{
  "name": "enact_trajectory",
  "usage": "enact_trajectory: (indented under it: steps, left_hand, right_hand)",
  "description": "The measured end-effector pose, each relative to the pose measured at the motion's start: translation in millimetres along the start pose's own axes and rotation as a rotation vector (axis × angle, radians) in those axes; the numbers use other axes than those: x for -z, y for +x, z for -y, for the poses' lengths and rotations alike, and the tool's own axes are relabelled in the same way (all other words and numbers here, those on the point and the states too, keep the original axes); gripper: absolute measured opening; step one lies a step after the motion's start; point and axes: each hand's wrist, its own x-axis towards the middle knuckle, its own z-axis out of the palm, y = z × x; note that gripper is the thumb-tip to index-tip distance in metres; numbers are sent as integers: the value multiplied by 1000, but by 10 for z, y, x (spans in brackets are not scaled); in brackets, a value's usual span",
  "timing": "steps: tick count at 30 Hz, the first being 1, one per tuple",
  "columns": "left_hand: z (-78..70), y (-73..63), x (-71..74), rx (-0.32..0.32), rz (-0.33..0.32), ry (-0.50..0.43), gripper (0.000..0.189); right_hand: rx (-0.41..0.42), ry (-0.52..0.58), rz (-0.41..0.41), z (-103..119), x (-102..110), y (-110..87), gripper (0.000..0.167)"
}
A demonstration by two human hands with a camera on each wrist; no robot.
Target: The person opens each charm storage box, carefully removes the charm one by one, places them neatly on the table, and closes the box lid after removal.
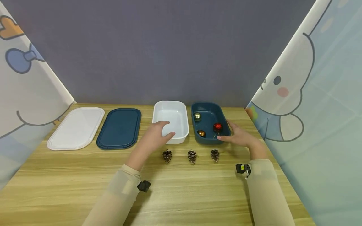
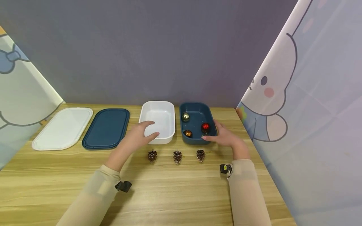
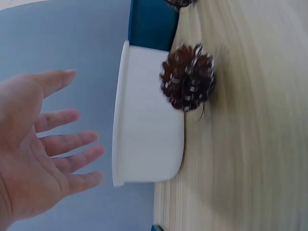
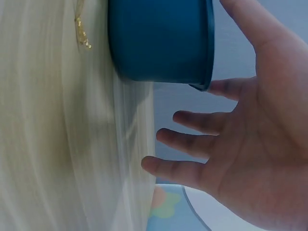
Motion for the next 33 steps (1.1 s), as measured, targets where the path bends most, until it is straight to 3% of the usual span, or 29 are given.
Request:
enact_trajectory:
  steps: [9,15,24,33]
  left_hand:
    - [-158,4,-89,-34,11,27,57]
    - [-252,48,-151,-77,51,40,56]
    - [-397,218,-217,-160,91,125,54]
    - [-522,434,-256,-199,142,185,55]
  right_hand:
    - [1,56,20,-85,-45,49,122]
    - [-13,59,34,-129,-74,68,125]
    - [-41,40,52,-179,-101,87,124]
    - [-36,-17,61,-160,-109,93,122]
